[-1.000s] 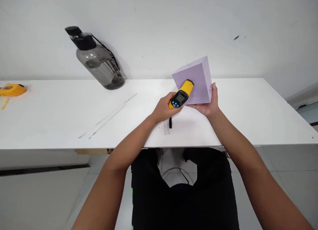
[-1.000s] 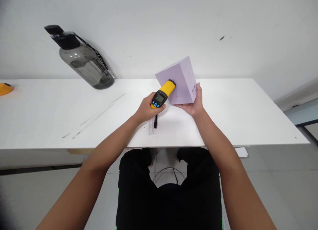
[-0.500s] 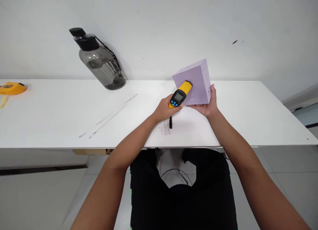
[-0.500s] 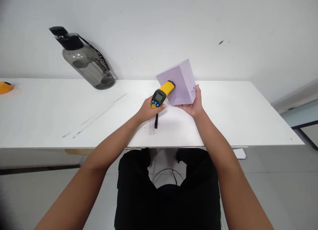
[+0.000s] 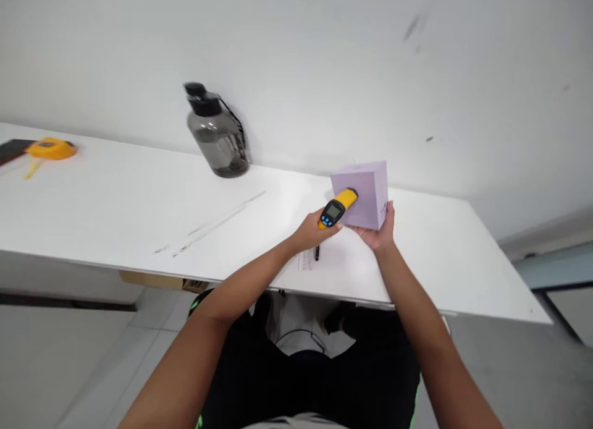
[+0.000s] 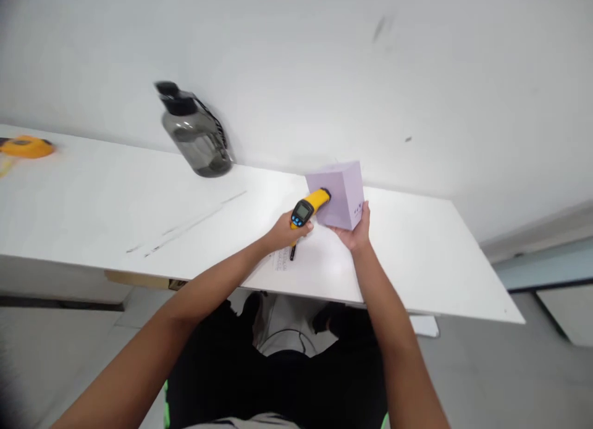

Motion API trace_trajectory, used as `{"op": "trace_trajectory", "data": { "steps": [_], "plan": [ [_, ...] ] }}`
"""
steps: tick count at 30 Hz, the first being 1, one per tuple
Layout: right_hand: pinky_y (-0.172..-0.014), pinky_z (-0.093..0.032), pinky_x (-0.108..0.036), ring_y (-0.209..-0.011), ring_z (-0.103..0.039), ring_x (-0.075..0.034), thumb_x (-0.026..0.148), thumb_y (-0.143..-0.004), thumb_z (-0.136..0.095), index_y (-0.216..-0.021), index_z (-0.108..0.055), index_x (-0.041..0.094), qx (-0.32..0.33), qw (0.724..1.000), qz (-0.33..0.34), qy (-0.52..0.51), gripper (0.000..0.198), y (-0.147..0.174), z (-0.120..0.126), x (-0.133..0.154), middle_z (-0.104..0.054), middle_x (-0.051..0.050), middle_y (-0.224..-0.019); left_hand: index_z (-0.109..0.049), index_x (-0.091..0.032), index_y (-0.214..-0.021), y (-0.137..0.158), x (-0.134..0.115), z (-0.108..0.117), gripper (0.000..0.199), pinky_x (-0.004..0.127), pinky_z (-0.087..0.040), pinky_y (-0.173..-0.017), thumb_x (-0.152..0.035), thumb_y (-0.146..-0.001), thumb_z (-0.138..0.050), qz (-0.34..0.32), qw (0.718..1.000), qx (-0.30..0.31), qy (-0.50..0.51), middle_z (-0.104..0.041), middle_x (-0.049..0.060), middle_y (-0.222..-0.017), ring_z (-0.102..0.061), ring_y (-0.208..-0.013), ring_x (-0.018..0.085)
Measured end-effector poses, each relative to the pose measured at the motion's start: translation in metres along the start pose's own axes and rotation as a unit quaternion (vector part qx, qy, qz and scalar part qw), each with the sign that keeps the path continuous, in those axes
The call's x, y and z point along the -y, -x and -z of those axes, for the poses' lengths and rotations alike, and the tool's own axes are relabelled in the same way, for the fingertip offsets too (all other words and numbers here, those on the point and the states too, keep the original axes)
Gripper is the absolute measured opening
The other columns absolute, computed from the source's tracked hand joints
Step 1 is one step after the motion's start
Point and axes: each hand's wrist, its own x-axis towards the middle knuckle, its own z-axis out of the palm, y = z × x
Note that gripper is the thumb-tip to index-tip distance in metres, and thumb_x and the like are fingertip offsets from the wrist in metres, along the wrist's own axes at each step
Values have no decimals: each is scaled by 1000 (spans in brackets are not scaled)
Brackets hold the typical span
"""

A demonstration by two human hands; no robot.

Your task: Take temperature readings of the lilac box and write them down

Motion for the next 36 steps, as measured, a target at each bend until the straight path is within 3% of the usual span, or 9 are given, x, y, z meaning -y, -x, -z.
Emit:
{"op": "trace_trajectory", "data": {
  "steps": [3,9,21,31,36],
  "plan": [
    [-91,-54,-61,-114,-65,-32,68,-89,-45,-132,-56,25,-17,1000,25,-2,62,6,-5,-5,-68,-10,-128,-58,-14,-95,-2,-2,-8,49,29,-49,-61,-52,-70,-76,56,993,13,106,-63,2,-69,-60,-59,14],
    [-94,-55,-56,-112,-67,-29,59,-90,-54,-133,-53,22,17,1000,16,-12,56,6,-11,-13,-69,-12,-126,-57,-14,-104,-2,-4,-5,57,26,-47,-57,-59,-72,-72,58,976,4,208,-65,2,-67,-60,-55,12],
    [-96,-57,-51,-116,-66,-24,48,-90,-60,-123,-59,28,19,999,39,33,38,10,-15,-14,-68,-5,-128,-58,-16,-104,-7,-1,8,54,27,-49,-57,-58,-74,-70,76,961,-5,265,-65,1,-64,-60,-54,14],
    [-95,-58,-50,-114,-66,-23,52,-90,-59,-121,-62,31,-13,998,34,43,38,10,-16,-15,-70,-2,-125,-59,-16,-105,-14,15,17,53,28,-51,-58,-55,-72,-72,108,944,16,312,-63,-1,-60,-59,-51,13],
    [-95,-57,-49,-118,-64,-23,53,-90,-58,-123,-60,30,-5,998,36,43,40,9,-16,-15,-68,-3,-129,-59,-16,-108,-14,14,19,51,28,-51,-61,-52,-74,-72,92,946,14,310,-63,-1,-62,-59,-54,13]
  ]
}}
